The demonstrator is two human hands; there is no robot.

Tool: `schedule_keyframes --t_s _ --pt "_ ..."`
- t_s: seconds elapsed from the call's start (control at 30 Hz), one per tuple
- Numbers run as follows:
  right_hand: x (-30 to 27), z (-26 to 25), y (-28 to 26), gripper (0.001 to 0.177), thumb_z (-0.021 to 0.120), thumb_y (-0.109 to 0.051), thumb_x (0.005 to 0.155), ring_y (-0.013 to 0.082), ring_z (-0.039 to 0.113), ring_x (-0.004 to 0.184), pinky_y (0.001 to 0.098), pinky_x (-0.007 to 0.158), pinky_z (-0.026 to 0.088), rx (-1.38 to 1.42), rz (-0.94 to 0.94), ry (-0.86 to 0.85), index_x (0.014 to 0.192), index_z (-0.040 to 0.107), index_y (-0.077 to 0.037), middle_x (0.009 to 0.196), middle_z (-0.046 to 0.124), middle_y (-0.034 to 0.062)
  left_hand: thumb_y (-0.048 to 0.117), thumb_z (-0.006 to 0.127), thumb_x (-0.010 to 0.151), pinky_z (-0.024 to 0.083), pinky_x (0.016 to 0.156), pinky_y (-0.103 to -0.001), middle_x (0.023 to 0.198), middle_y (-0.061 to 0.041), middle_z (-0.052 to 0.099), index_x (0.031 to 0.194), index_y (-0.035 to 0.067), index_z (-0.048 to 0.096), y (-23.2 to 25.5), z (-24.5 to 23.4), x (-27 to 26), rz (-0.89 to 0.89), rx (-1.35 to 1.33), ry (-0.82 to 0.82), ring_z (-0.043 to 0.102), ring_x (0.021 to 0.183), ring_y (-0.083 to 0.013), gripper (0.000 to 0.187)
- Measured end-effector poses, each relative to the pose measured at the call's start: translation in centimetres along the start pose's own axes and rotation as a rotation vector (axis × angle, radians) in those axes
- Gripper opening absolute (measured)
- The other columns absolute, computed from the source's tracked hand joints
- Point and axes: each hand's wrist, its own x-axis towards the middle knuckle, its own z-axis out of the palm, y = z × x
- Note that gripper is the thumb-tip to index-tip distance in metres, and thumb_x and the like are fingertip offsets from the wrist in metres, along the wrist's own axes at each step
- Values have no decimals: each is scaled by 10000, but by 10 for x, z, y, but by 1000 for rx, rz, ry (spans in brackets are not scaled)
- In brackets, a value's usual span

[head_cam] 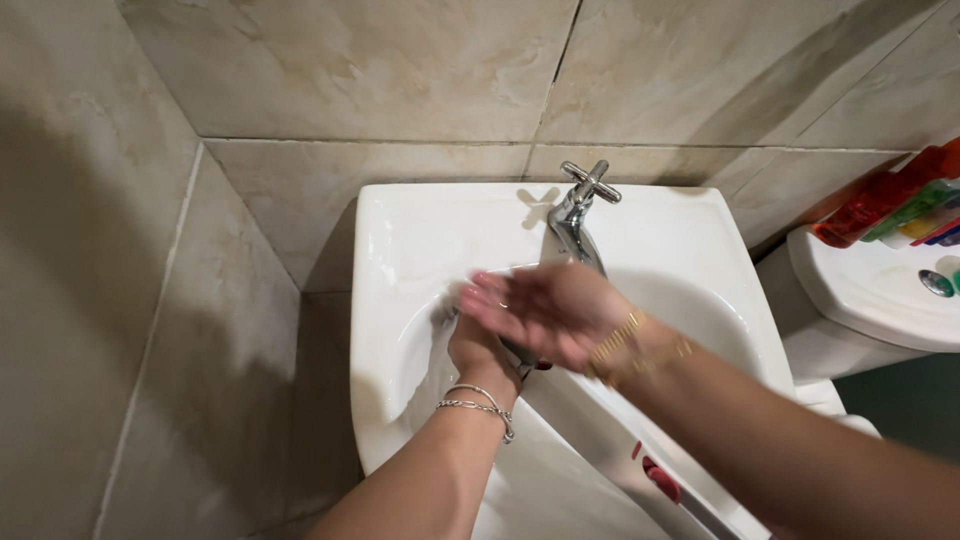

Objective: The person rinses the components of a handheld cleaning device under a bathroom faucet, then attaches the suction head and water reservoir to the main handle unit.

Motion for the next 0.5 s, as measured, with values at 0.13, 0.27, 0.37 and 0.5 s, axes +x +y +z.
schedule_keyframes --t_s 0.13,0.27,0.37,0.5 --pt "-10 -45 13 323 393 -132 1086 320 697 1064 394 928 629 124 -198 171 1194 569 117 1176 638 212 240 591 908 545 740 -389 915 -78 624 924 29 602 -4 5 -4 168 218 353 629 796 -221 211" --pt "-4 -60 15 387 315 -151 1058 337 706 1056 395 922 624 312 -255 242 1148 585 111 1113 671 196 275 578 901 543 723 -396 891 -96 662 891 50 622 -10 9 -2 100 280 333 649 782 -240 229" --pt "-2 -70 8 435 257 -157 1048 354 702 1071 402 925 629 361 -306 283 1142 562 139 1098 670 197 289 570 910 553 716 -400 884 -98 669 908 63 635 -12 11 0 47 273 269 655 767 -247 235" --pt "0 -105 -12 389 236 -28 1022 361 710 1080 407 918 632 345 -287 216 1150 555 154 1109 677 213 297 545 922 524 682 -411 870 -99 669 937 81 640 -21 13 -3 -25 322 247 639 741 -260 237"
